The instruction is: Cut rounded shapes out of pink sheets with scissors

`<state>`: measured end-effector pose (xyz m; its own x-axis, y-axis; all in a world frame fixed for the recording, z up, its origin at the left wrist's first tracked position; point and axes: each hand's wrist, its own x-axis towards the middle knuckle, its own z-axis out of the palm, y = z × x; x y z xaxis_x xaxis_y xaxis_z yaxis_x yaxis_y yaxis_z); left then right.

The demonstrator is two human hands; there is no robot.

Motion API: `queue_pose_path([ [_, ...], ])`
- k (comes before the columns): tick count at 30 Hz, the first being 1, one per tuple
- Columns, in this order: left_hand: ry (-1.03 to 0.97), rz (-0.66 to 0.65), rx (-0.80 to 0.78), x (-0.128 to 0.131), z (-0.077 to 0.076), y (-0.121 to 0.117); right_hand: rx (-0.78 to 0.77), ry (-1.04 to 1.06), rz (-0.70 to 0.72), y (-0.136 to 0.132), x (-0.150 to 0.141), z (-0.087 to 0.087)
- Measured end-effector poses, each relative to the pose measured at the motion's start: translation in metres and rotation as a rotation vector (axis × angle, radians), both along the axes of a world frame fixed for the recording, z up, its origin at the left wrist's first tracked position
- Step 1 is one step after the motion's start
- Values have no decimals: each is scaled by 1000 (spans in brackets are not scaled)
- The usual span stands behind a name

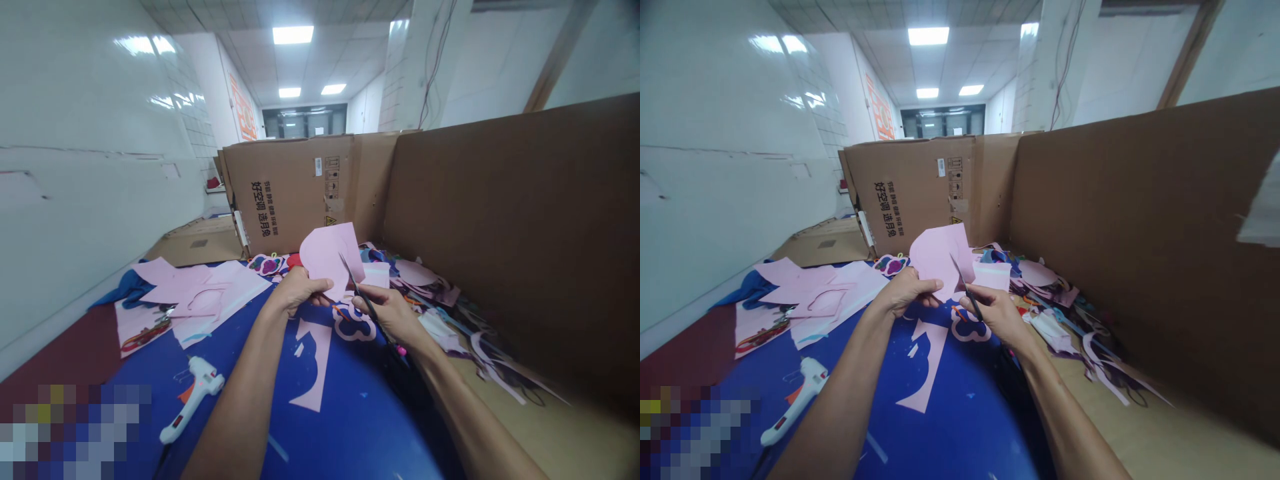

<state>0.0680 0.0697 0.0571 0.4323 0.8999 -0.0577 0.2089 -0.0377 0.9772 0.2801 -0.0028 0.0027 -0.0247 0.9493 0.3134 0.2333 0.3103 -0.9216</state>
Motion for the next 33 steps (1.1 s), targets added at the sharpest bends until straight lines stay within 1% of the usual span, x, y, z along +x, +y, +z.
queue_pose_path([
  [5, -6, 11, -9, 1, -1, 0, -23, 0, -30, 1, 0, -2],
  [10, -41, -1, -22, 2, -2, 1, -3, -5, 0, 2, 2, -3],
  [13, -59, -4, -37, 3, -3, 0, 8, -8, -14, 1, 1, -1],
  [22, -43, -21, -54, -3, -5, 4, 2, 2, -1, 0, 1, 1],
  [24, -83, -19, -42, -5, -5, 5, -7, 4, 2, -1, 1, 1],
  [26, -164, 2, -43, -6, -6, 6, -9, -6, 4, -2, 0, 2],
  [30, -355, 86, -115, -5, -5, 9, -23, -5, 42, -3, -1, 2],
  [33, -455, 140, -141, -4, -4, 11, -34, 5, 76, -2, -1, 0],
])
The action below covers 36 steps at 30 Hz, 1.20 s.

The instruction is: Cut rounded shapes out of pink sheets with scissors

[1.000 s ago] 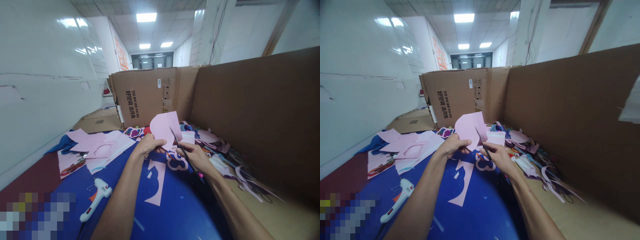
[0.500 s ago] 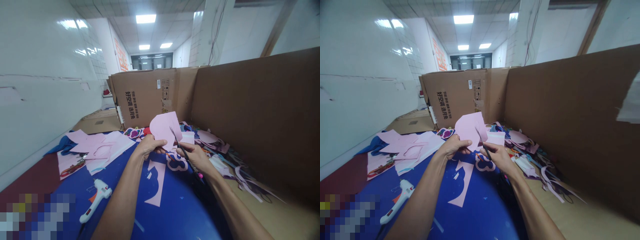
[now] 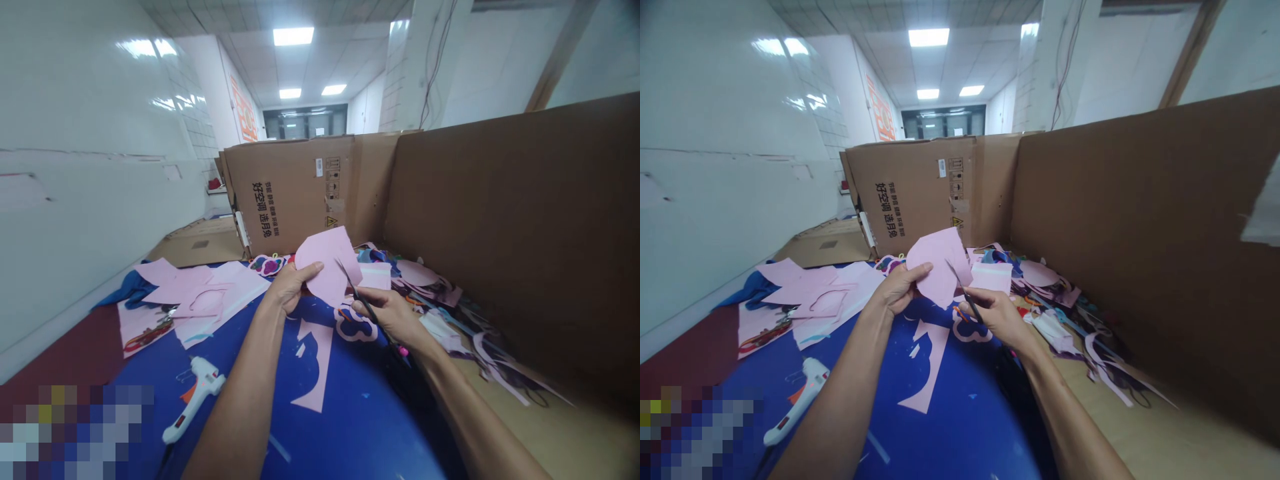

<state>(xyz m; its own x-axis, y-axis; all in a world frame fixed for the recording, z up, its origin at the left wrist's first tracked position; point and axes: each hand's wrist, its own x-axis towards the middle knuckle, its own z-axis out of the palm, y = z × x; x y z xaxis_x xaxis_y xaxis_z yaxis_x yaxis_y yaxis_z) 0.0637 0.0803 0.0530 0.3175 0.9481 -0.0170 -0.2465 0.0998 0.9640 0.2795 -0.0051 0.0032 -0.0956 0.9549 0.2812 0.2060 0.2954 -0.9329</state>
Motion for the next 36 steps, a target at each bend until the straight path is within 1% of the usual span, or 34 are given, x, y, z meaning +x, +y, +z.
queue_pose_path([
  [3, -25, 25, -11, 0, 0, 1, -5, 2, 18, 0, 0, -1],
  [7, 10, 54, 1, -1, -1, 2, -24, 19, 26, -1, -1, 1],
  [17, 12, 75, 4, 4, -4, 3, -17, 26, 7, -1, -1, 2],
  [25, -5, 107, -5, 9, -1, -1, -4, 12, -18, 0, 1, 2],
  [30, -4, 117, -8, 10, 1, -3, -3, 19, 10, 1, 1, 1],
  [36, -22, 128, -29, 12, 5, -6, -44, 51, -26, -1, -1, 4],
])
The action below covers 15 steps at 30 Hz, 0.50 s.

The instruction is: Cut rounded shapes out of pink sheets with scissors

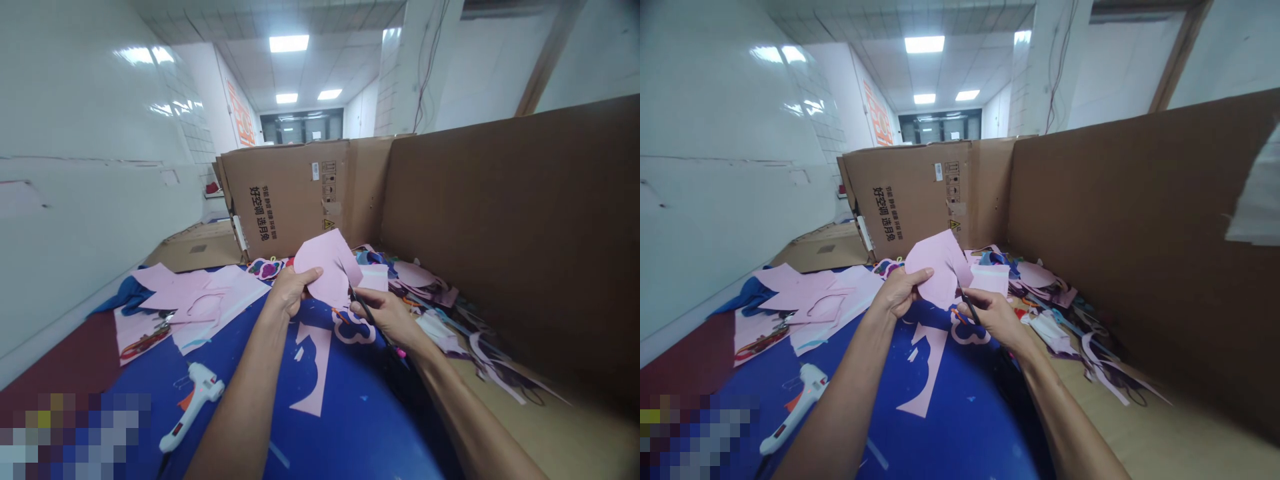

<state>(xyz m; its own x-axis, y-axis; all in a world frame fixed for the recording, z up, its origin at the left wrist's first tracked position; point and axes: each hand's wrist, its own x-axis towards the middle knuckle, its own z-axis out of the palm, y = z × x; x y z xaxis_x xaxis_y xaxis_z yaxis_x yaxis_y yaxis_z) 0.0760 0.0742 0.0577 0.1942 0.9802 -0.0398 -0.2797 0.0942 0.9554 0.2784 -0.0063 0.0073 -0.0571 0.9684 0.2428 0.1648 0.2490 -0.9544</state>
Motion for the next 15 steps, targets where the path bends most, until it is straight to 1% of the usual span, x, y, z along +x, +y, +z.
queue_pose_path([
  [4, 7, 8, 4, 1, 1, -2, 0, 9, -21, -1, -1, 2],
  [8, -7, 27, 22, 3, 2, -4, -23, 51, 9, -1, -3, 1],
  [15, -4, 29, 16, 5, 2, -5, -18, 38, 38, 0, -3, 0],
])
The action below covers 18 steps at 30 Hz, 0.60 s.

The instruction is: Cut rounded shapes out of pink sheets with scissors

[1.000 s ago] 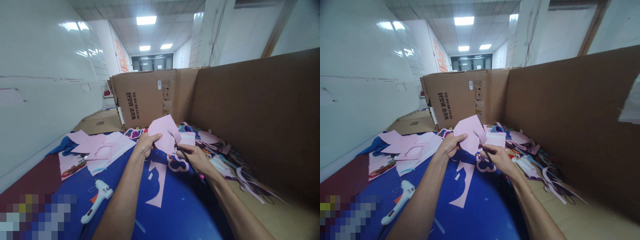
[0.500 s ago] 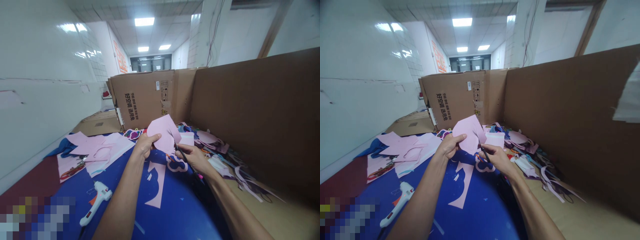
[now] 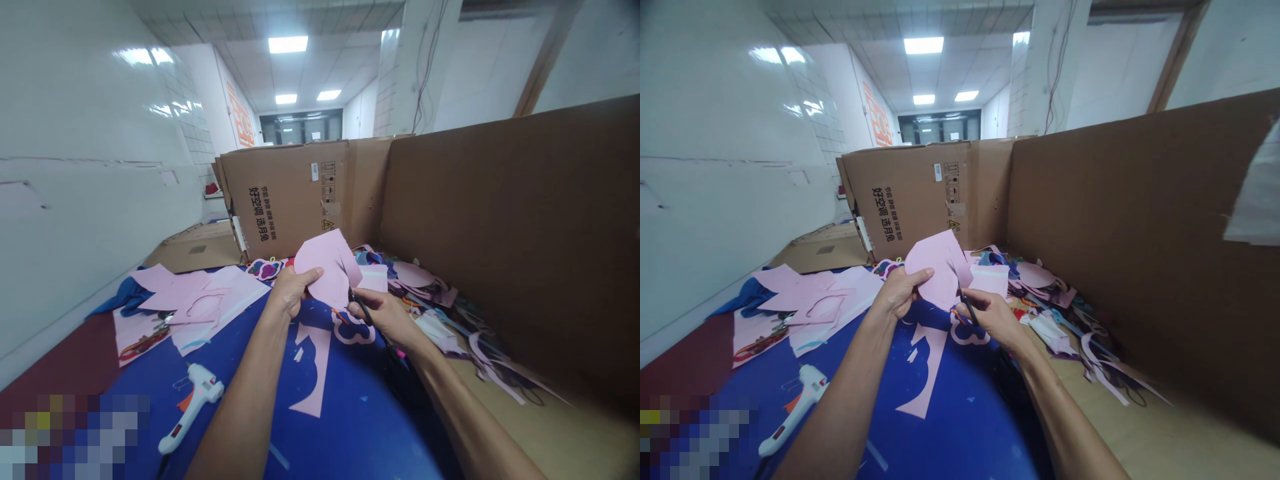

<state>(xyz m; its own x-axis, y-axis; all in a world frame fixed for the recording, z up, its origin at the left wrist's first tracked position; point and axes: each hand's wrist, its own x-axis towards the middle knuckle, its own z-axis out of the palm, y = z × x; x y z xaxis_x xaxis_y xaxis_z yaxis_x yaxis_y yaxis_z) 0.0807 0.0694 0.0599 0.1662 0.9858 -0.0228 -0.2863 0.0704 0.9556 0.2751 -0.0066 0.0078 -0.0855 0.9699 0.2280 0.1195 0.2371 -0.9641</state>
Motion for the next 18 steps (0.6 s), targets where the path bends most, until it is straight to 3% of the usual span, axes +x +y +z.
queue_pose_path([
  [9, 0, 9, -7, 0, -2, 1, -40, 70, 61, 1, -2, -4],
  [18, -33, -41, -27, 2, -6, 3, -40, 88, 4, 1, 0, -1],
])
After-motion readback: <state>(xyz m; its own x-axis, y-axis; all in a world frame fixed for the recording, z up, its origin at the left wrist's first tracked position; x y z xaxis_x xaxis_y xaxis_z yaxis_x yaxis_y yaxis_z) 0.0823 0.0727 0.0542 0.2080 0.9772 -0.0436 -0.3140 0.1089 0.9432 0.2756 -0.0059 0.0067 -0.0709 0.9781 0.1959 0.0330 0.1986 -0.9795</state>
